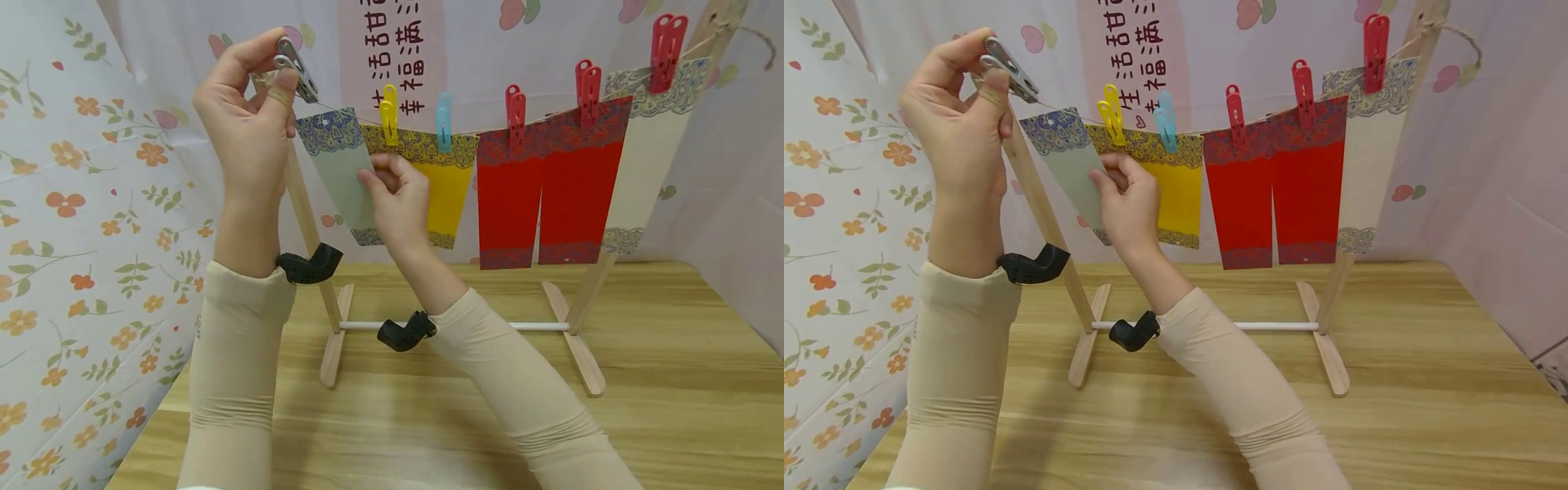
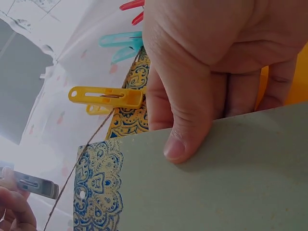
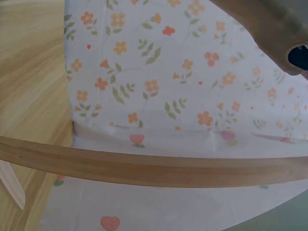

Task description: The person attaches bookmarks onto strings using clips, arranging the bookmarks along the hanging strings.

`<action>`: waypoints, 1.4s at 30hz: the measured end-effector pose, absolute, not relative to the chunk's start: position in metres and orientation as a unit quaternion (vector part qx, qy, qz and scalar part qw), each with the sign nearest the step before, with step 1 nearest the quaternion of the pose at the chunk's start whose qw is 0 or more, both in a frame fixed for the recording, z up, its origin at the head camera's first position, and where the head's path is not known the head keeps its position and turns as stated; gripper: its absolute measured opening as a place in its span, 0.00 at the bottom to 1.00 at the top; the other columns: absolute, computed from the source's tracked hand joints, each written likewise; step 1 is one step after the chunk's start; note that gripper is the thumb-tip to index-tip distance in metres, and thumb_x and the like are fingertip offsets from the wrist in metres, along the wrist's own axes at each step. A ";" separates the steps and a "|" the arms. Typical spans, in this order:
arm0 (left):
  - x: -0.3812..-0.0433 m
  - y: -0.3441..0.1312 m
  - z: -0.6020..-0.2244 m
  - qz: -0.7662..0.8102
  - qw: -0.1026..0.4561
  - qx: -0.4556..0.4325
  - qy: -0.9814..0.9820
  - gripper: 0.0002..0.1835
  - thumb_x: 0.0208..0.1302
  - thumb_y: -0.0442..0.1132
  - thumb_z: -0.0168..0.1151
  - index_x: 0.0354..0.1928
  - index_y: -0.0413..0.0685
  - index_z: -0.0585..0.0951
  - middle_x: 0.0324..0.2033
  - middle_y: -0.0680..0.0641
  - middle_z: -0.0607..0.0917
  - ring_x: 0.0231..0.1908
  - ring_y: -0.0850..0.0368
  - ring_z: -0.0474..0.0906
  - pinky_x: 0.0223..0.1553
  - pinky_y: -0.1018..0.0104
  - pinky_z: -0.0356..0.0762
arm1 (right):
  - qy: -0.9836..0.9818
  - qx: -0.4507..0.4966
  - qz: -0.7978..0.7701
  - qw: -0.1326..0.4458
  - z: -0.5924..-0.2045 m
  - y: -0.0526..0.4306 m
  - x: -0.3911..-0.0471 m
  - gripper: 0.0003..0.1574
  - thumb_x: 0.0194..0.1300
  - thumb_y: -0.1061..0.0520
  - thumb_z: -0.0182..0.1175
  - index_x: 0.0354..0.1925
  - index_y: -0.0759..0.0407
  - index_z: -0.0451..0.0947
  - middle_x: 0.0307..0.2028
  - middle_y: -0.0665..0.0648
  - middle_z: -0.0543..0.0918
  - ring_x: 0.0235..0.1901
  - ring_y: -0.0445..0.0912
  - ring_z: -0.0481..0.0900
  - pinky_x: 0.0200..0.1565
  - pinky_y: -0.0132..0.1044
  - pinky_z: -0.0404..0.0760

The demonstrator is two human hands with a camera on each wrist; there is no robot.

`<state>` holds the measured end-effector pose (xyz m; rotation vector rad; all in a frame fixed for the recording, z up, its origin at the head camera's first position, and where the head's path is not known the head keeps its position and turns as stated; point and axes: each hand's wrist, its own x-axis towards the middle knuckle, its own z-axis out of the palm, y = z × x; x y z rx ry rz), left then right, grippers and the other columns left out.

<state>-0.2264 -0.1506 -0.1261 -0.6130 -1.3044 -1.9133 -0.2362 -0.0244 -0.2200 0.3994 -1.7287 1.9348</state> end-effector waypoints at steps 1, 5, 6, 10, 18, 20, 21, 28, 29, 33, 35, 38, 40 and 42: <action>-0.227 -0.150 -0.126 -0.742 0.364 -0.239 -0.509 0.10 0.58 0.20 0.65 0.40 0.35 0.87 0.31 0.45 0.79 0.10 0.60 0.60 0.15 0.73 0.60 | -0.635 0.146 0.714 0.255 -0.220 -0.024 -0.236 0.09 0.66 0.66 0.63 0.44 0.71 0.82 0.43 0.68 0.87 0.45 0.54 0.88 0.50 0.40 0.85; -0.231 -0.150 -0.128 -0.725 0.374 -0.244 -0.525 0.10 0.58 0.20 0.65 0.40 0.35 0.87 0.31 0.46 0.80 0.10 0.61 0.61 0.14 0.74 0.60 | -0.631 0.145 0.718 0.257 -0.221 -0.024 -0.237 0.09 0.66 0.66 0.63 0.44 0.71 0.82 0.43 0.68 0.87 0.44 0.54 0.88 0.50 0.39 0.85; -0.232 -0.150 -0.129 -0.721 0.377 -0.245 -0.527 0.10 0.58 0.19 0.65 0.40 0.35 0.87 0.30 0.46 0.80 0.10 0.61 0.62 0.14 0.74 0.61 | -0.629 0.146 0.718 0.258 -0.221 -0.024 -0.237 0.09 0.65 0.66 0.63 0.44 0.71 0.82 0.43 0.68 0.87 0.44 0.54 0.88 0.50 0.39 0.85; -0.236 -0.152 -0.133 -0.700 0.393 -0.256 -0.538 0.10 0.59 0.20 0.64 0.41 0.35 0.87 0.30 0.47 0.79 0.11 0.62 0.63 0.14 0.76 0.61 | -0.625 0.152 0.720 0.261 -0.220 -0.024 -0.237 0.09 0.65 0.67 0.63 0.44 0.71 0.82 0.42 0.69 0.86 0.44 0.54 0.88 0.50 0.39 0.84; -0.238 -0.155 -0.139 -0.699 0.387 -0.262 -0.541 0.11 0.58 0.19 0.64 0.41 0.34 0.87 0.29 0.46 0.79 0.10 0.61 0.61 0.13 0.75 0.59 | -0.625 0.148 0.721 0.261 -0.220 -0.025 -0.238 0.08 0.66 0.67 0.63 0.43 0.71 0.82 0.42 0.69 0.87 0.43 0.54 0.88 0.49 0.39 0.85; -0.238 -0.156 -0.141 -0.700 0.383 -0.263 -0.543 0.10 0.59 0.20 0.65 0.41 0.34 0.87 0.29 0.46 0.80 0.10 0.61 0.62 0.13 0.74 0.59 | -0.625 0.147 0.722 0.259 -0.221 -0.026 -0.238 0.08 0.66 0.66 0.63 0.43 0.71 0.82 0.42 0.69 0.87 0.43 0.54 0.88 0.49 0.39 0.85; -0.238 -0.156 -0.142 -0.699 0.382 -0.264 -0.544 0.10 0.59 0.21 0.65 0.42 0.34 0.87 0.29 0.46 0.80 0.11 0.60 0.62 0.13 0.74 0.59 | -0.624 0.147 0.723 0.258 -0.221 -0.026 -0.239 0.08 0.66 0.67 0.63 0.43 0.71 0.82 0.42 0.69 0.87 0.43 0.54 0.88 0.49 0.39 0.85; -0.236 -0.158 -0.145 -0.688 0.381 -0.267 -0.557 0.10 0.60 0.24 0.66 0.43 0.37 0.87 0.30 0.48 0.80 0.10 0.62 0.61 0.13 0.75 0.58 | -0.623 0.144 0.725 0.256 -0.221 -0.027 -0.239 0.09 0.66 0.66 0.63 0.44 0.69 0.82 0.42 0.68 0.87 0.43 0.53 0.88 0.48 0.39 0.85; -0.236 -0.158 -0.145 -0.687 0.380 -0.267 -0.559 0.10 0.60 0.24 0.66 0.43 0.37 0.87 0.30 0.48 0.80 0.10 0.62 0.61 0.13 0.75 0.58 | -0.621 0.144 0.727 0.255 -0.220 -0.027 -0.239 0.09 0.66 0.66 0.63 0.44 0.69 0.83 0.42 0.68 0.87 0.43 0.53 0.88 0.47 0.39 0.85; -0.234 -0.158 -0.146 -0.684 0.373 -0.264 -0.569 0.10 0.61 0.25 0.66 0.44 0.36 0.87 0.31 0.49 0.80 0.11 0.62 0.61 0.13 0.75 0.57 | -0.617 0.143 0.731 0.253 -0.220 -0.029 -0.237 0.09 0.65 0.66 0.64 0.44 0.69 0.83 0.42 0.68 0.87 0.43 0.54 0.88 0.47 0.41 0.85; -0.233 -0.158 -0.146 -0.695 0.357 -0.252 -0.571 0.11 0.61 0.24 0.65 0.45 0.36 0.87 0.31 0.49 0.79 0.10 0.62 0.60 0.13 0.75 0.57 | -0.616 0.142 0.733 0.251 -0.220 -0.030 -0.236 0.09 0.65 0.66 0.64 0.44 0.69 0.83 0.42 0.68 0.88 0.43 0.54 0.88 0.47 0.41 0.86; -0.232 -0.159 -0.144 -0.716 0.329 -0.236 -0.569 0.12 0.61 0.24 0.65 0.47 0.36 0.86 0.32 0.49 0.78 0.09 0.62 0.57 0.13 0.75 0.56 | -0.618 0.142 0.733 0.247 -0.219 -0.031 -0.234 0.09 0.65 0.66 0.64 0.43 0.69 0.83 0.42 0.68 0.88 0.43 0.54 0.88 0.47 0.42 0.86; -0.231 -0.160 -0.143 -0.729 0.314 -0.226 -0.565 0.13 0.61 0.24 0.64 0.48 0.37 0.86 0.32 0.49 0.77 0.09 0.62 0.56 0.13 0.75 0.57 | -0.621 0.148 0.730 0.244 -0.219 -0.031 -0.233 0.09 0.66 0.66 0.63 0.44 0.70 0.83 0.42 0.69 0.87 0.43 0.55 0.88 0.46 0.42 0.86; -0.230 -0.160 -0.142 -0.723 0.318 -0.227 -0.570 0.14 0.62 0.25 0.65 0.49 0.36 0.85 0.33 0.49 0.77 0.09 0.63 0.57 0.13 0.76 0.58 | -0.625 0.157 0.727 0.238 -0.219 -0.031 -0.232 0.10 0.66 0.66 0.63 0.45 0.70 0.82 0.43 0.69 0.87 0.44 0.56 0.88 0.46 0.42 0.86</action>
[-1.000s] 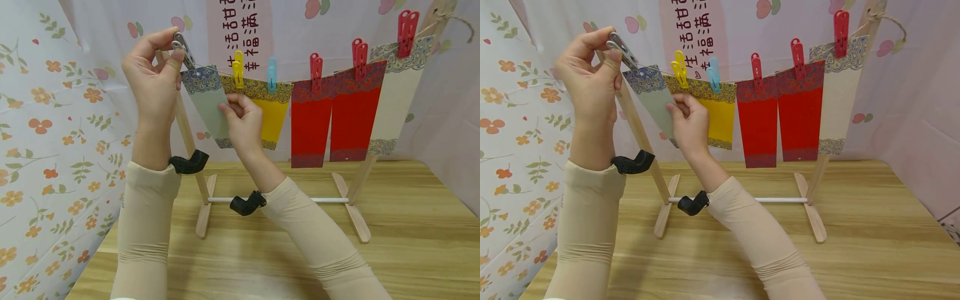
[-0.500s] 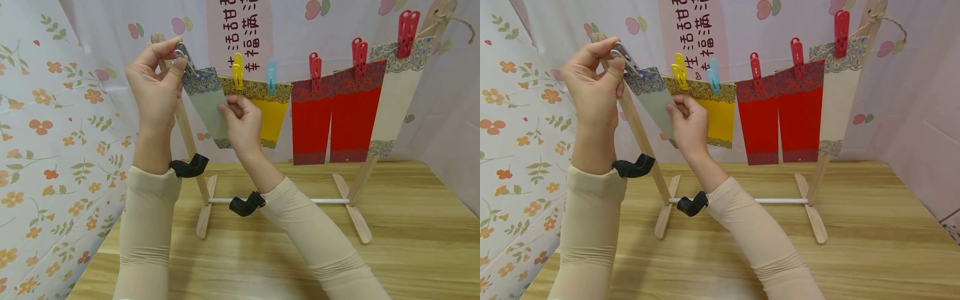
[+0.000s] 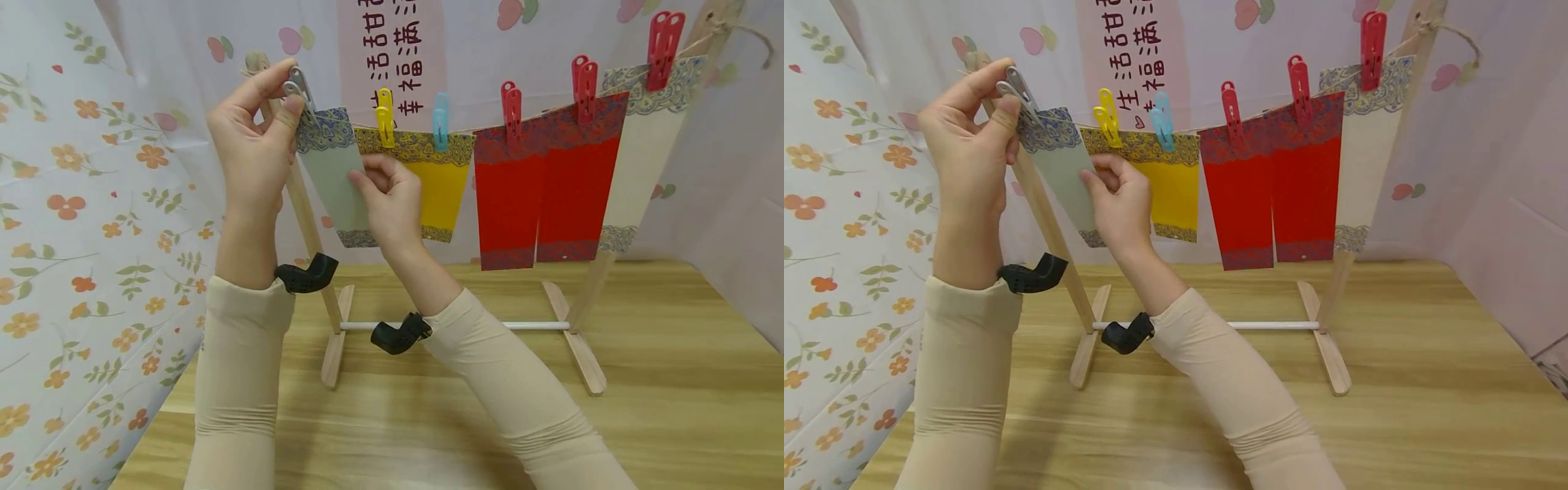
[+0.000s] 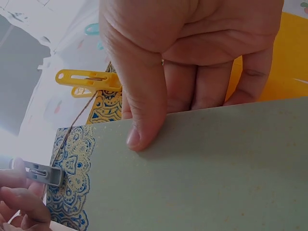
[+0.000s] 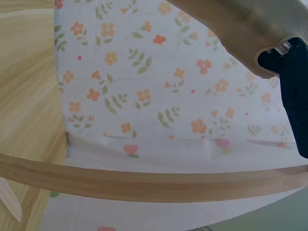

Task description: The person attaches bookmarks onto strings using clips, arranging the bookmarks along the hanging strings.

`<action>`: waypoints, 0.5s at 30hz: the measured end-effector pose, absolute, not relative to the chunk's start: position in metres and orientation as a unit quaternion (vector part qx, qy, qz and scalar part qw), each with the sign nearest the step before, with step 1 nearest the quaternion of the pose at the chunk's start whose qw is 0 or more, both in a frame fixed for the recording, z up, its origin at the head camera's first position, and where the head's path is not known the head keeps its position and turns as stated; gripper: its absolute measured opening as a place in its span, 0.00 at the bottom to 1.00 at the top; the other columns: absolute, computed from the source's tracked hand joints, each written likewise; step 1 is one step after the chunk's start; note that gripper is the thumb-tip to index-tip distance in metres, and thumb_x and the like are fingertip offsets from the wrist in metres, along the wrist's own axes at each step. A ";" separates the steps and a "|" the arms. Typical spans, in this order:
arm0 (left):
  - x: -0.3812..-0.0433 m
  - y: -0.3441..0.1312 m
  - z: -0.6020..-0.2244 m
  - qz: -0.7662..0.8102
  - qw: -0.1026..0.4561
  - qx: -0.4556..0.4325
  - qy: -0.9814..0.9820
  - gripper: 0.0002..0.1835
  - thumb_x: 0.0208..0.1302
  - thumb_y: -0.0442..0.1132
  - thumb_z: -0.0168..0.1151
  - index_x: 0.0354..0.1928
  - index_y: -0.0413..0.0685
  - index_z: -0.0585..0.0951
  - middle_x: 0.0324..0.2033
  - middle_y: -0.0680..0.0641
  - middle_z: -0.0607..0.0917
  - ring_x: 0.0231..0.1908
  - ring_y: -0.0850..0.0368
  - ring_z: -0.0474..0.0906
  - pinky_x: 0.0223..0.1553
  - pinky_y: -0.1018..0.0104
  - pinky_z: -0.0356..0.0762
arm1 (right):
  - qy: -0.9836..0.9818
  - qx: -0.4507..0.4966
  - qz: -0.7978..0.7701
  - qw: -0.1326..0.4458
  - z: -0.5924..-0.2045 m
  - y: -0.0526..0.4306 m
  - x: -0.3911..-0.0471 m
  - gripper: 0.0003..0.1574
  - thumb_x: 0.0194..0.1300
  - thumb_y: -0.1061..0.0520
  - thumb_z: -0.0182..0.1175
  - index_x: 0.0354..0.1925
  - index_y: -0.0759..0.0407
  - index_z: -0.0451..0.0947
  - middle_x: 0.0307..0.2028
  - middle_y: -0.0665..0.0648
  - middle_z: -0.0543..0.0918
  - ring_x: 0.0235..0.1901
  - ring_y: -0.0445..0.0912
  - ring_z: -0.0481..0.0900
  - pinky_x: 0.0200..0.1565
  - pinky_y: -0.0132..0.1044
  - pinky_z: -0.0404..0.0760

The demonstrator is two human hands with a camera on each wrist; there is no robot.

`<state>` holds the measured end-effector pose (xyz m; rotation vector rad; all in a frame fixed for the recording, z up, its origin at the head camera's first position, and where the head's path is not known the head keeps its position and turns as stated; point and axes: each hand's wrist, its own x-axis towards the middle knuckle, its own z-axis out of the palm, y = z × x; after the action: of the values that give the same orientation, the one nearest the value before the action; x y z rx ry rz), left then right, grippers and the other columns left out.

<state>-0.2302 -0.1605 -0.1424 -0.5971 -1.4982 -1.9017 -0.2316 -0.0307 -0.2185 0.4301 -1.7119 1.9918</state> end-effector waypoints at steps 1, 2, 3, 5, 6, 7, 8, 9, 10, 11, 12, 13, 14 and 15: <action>-0.230 -0.161 -0.143 -0.715 0.326 -0.230 -0.574 0.14 0.62 0.25 0.65 0.50 0.35 0.85 0.33 0.50 0.78 0.09 0.63 0.58 0.13 0.75 0.59 | -0.627 0.161 0.726 0.233 -0.219 -0.030 -0.231 0.10 0.67 0.65 0.62 0.45 0.70 0.82 0.43 0.69 0.87 0.44 0.56 0.88 0.47 0.43 0.86; -0.230 -0.161 -0.143 -0.707 0.333 -0.233 -0.579 0.14 0.62 0.26 0.65 0.51 0.35 0.85 0.33 0.50 0.79 0.09 0.63 0.58 0.13 0.75 0.60 | -0.630 0.164 0.724 0.228 -0.219 -0.030 -0.231 0.10 0.67 0.65 0.62 0.46 0.70 0.81 0.44 0.69 0.87 0.45 0.56 0.88 0.47 0.43 0.86; -0.230 -0.160 -0.143 -0.709 0.334 -0.234 -0.576 0.15 0.62 0.26 0.65 0.51 0.35 0.85 0.33 0.50 0.80 0.08 0.62 0.59 0.13 0.75 0.61 | -0.632 0.168 0.723 0.223 -0.220 -0.029 -0.230 0.11 0.68 0.65 0.61 0.46 0.70 0.81 0.44 0.69 0.87 0.45 0.56 0.88 0.48 0.43 0.86; -0.230 -0.160 -0.143 -0.713 0.337 -0.233 -0.569 0.15 0.61 0.26 0.67 0.50 0.34 0.85 0.33 0.49 0.82 0.08 0.61 0.61 0.13 0.75 0.63 | -0.637 0.172 0.720 0.213 -0.222 -0.027 -0.229 0.11 0.69 0.65 0.61 0.47 0.70 0.81 0.45 0.69 0.87 0.47 0.56 0.88 0.49 0.44 0.85; -0.230 -0.160 -0.143 -0.708 0.344 -0.236 -0.570 0.15 0.61 0.26 0.67 0.50 0.33 0.85 0.34 0.48 0.83 0.08 0.61 0.62 0.13 0.74 0.65 | -0.639 0.175 0.719 0.209 -0.224 -0.026 -0.229 0.11 0.69 0.65 0.60 0.47 0.70 0.80 0.45 0.69 0.87 0.47 0.56 0.88 0.49 0.44 0.85; -0.230 -0.160 -0.143 -0.709 0.346 -0.236 -0.567 0.15 0.60 0.26 0.67 0.50 0.33 0.85 0.35 0.47 0.84 0.09 0.60 0.63 0.13 0.74 0.66 | -0.641 0.177 0.718 0.205 -0.226 -0.025 -0.228 0.11 0.69 0.65 0.60 0.48 0.70 0.80 0.45 0.69 0.87 0.47 0.56 0.87 0.50 0.44 0.85; -0.230 -0.160 -0.143 -0.719 0.342 -0.231 -0.560 0.15 0.60 0.26 0.68 0.49 0.33 0.85 0.37 0.46 0.85 0.09 0.60 0.64 0.13 0.73 0.67 | -0.644 0.179 0.716 0.202 -0.228 -0.024 -0.228 0.11 0.69 0.64 0.60 0.48 0.70 0.80 0.45 0.69 0.87 0.47 0.56 0.87 0.50 0.44 0.85; -0.230 -0.160 -0.143 -0.728 0.337 -0.225 -0.553 0.14 0.59 0.25 0.68 0.49 0.34 0.85 0.39 0.45 0.86 0.09 0.59 0.65 0.14 0.73 0.68 | -0.646 0.181 0.714 0.200 -0.231 -0.022 -0.227 0.11 0.69 0.65 0.60 0.47 0.71 0.80 0.45 0.69 0.87 0.47 0.55 0.87 0.50 0.43 0.85; -0.230 -0.160 -0.144 -0.719 0.349 -0.228 -0.556 0.14 0.60 0.26 0.68 0.48 0.33 0.85 0.40 0.44 0.86 0.10 0.59 0.67 0.15 0.72 0.70 | -0.649 0.182 0.712 0.199 -0.233 -0.021 -0.227 0.11 0.69 0.64 0.61 0.47 0.70 0.80 0.45 0.69 0.87 0.46 0.54 0.87 0.49 0.41 0.85; -0.230 -0.160 -0.144 -0.710 0.360 -0.232 -0.559 0.13 0.60 0.26 0.67 0.48 0.34 0.86 0.42 0.43 0.87 0.10 0.59 0.69 0.16 0.72 0.72 | -0.651 0.183 0.709 0.198 -0.237 -0.019 -0.226 0.11 0.69 0.64 0.61 0.47 0.70 0.80 0.44 0.69 0.87 0.45 0.53 0.87 0.48 0.39 0.85; -0.230 -0.160 -0.145 -0.701 0.370 -0.237 -0.562 0.12 0.61 0.26 0.67 0.47 0.34 0.86 0.43 0.42 0.87 0.11 0.59 0.70 0.18 0.71 0.74 | -0.653 0.186 0.708 0.195 -0.239 -0.016 -0.225 0.11 0.69 0.64 0.61 0.47 0.70 0.80 0.44 0.69 0.87 0.44 0.52 0.87 0.47 0.37 0.84; -0.230 -0.160 -0.145 -0.698 0.375 -0.238 -0.562 0.11 0.61 0.26 0.66 0.46 0.35 0.86 0.44 0.42 0.87 0.12 0.58 0.72 0.19 0.70 0.75 | -0.655 0.189 0.706 0.193 -0.243 -0.014 -0.224 0.11 0.69 0.64 0.61 0.47 0.69 0.80 0.43 0.69 0.87 0.43 0.51 0.87 0.48 0.36 0.84; -0.229 -0.160 -0.144 -0.705 0.372 -0.236 -0.556 0.10 0.61 0.26 0.66 0.45 0.35 0.87 0.44 0.42 0.87 0.13 0.57 0.73 0.21 0.70 0.76 | -0.655 0.192 0.706 0.189 -0.246 -0.011 -0.222 0.11 0.69 0.64 0.61 0.48 0.69 0.80 0.43 0.69 0.87 0.43 0.51 0.86 0.48 0.35 0.83; -0.228 -0.161 -0.144 -0.703 0.376 -0.238 -0.555 0.09 0.62 0.26 0.66 0.44 0.36 0.87 0.43 0.42 0.87 0.13 0.57 0.74 0.22 0.69 0.77 | -0.654 0.197 0.707 0.185 -0.249 -0.008 -0.220 0.11 0.69 0.65 0.61 0.48 0.69 0.80 0.43 0.69 0.87 0.43 0.52 0.86 0.48 0.35 0.83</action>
<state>-0.2283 -0.1609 -0.1443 -0.6102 -1.4200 -1.7985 -0.2204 -0.0081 -0.2488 0.5543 -1.8426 1.9912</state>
